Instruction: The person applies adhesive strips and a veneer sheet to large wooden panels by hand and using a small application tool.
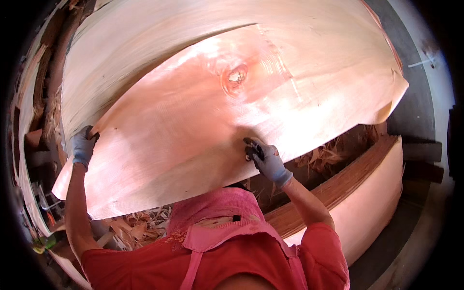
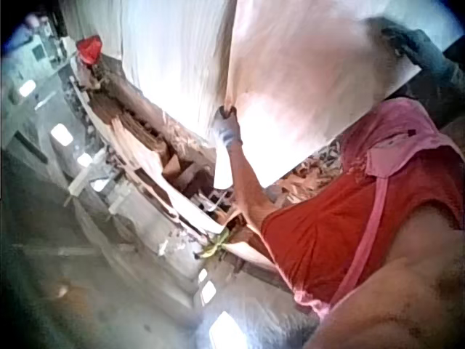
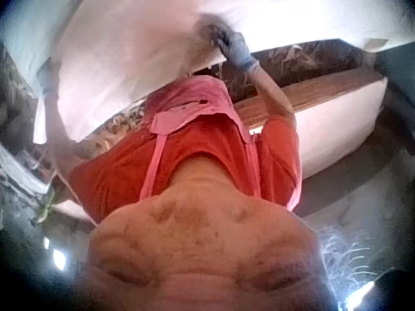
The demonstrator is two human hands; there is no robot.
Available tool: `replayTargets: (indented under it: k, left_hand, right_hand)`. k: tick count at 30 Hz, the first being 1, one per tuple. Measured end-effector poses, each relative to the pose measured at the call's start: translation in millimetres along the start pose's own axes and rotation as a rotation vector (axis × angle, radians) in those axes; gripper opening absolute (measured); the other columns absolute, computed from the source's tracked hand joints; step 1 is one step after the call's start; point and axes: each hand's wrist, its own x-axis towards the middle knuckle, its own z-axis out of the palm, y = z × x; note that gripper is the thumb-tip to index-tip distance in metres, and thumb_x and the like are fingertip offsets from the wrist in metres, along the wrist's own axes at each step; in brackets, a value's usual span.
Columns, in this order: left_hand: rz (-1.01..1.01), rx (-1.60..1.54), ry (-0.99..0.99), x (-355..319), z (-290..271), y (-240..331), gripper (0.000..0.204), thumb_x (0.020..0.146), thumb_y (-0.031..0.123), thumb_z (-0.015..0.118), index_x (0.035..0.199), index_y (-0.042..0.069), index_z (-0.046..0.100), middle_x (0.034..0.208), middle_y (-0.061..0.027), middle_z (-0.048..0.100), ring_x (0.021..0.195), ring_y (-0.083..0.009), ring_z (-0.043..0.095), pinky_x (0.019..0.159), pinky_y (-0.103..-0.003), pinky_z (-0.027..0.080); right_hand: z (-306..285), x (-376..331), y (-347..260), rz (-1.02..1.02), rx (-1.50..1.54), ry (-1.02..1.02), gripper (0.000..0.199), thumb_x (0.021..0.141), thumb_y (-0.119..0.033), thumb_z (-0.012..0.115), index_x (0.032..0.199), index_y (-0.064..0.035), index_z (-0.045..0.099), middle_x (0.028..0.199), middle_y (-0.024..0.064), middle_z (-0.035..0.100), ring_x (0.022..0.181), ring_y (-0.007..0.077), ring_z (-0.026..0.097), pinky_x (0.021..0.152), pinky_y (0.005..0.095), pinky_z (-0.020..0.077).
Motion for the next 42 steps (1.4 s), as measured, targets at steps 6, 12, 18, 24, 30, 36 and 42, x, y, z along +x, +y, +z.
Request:
replayTargets:
  k: [6,12,18,24,30,36,42]
  left_hand:
    - [0.376,0.267,0.263,-59.5,-6.9,55.7,0.024,0.076,0.005,0.069,0.100,0.008,0.067,0.107,-0.0095,0.069,0.098,-0.0306,0.064,0.096,-0.044,0.049]
    - [0.423,0.203,0.354,-118.8,-22.4,72.1,0.025,0.076,0.008,0.063,0.101,0.007,0.067,0.115,-0.0101,0.066,0.109,-0.0321,0.061,0.108,-0.049,0.043]
    - [0.427,0.153,0.328,-158.1,-48.9,68.0,0.022,0.078,0.005,0.058,0.099,0.002,0.065,0.111,-0.0143,0.067,0.105,-0.0310,0.064,0.108,-0.054,0.040]
    - [0.360,0.191,0.293,-169.1,-44.8,60.1,0.031,0.079,0.006,0.057,0.110,0.005,0.063,0.118,-0.0143,0.065,0.112,-0.0320,0.062,0.114,-0.063,0.027]
    - [0.108,0.076,0.354,-189.4,-50.7,15.0,0.036,0.071,-0.002,0.065,0.104,0.011,0.062,0.132,-0.0095,0.060,0.132,-0.0285,0.050,0.118,-0.059,0.012]
    - [0.126,0.181,0.365,-163.5,-66.8,35.5,0.022,0.069,0.004,0.066,0.089,0.014,0.063,0.113,-0.0036,0.067,0.118,-0.0271,0.059,0.118,-0.063,0.005]
    - [0.148,0.188,0.538,-127.6,-47.0,9.8,0.019,0.073,0.005,0.069,0.089,0.013,0.063,0.113,-0.0033,0.068,0.118,-0.0257,0.060,0.117,-0.066,0.010]
  right_hand:
    - [6.0,34.2,-93.2,-0.272,-0.240,0.110,0.062,0.086,0.007,0.056,0.145,-0.0060,0.044,0.094,0.0153,0.068,0.070,0.0203,0.064,0.071,0.0284,0.0519]
    - [31.9,83.2,-131.5,-0.660,-0.428,0.180,0.082,0.072,0.016,0.056,0.149,-0.0086,0.040,0.081,0.0085,0.062,0.064,0.0197,0.059,0.067,0.0265,0.0510]
    - [53.8,76.0,-155.5,-0.681,-0.660,0.216,0.080,0.068,0.009,0.065,0.144,-0.0049,0.046,0.072,0.0091,0.062,0.056,0.0244,0.059,0.055,0.0322,0.0488]
    - [44.2,50.6,-174.8,-0.664,-0.842,0.055,0.069,0.066,-0.005,0.065,0.134,-0.0043,0.056,0.079,0.0101,0.068,0.065,0.0266,0.065,0.061,0.0366,0.0511]
    - [34.9,59.5,-167.1,-0.497,-0.725,0.098,0.044,0.085,-0.002,0.054,0.128,0.0018,0.060,0.111,0.0211,0.068,0.087,0.0292,0.070,0.074,0.0355,0.0542]
    - [19.3,59.8,-147.5,-0.444,-0.427,0.266,0.043,0.101,-0.025,0.049,0.128,0.0080,0.054,0.117,0.0159,0.066,0.071,0.0174,0.067,0.062,0.0285,0.0516]
    - [34.6,114.9,-137.5,-0.313,-0.293,0.186,0.026,0.100,-0.004,0.045,0.122,0.0053,0.056,0.091,0.0103,0.066,0.061,0.0114,0.062,0.055,0.0221,0.0461]
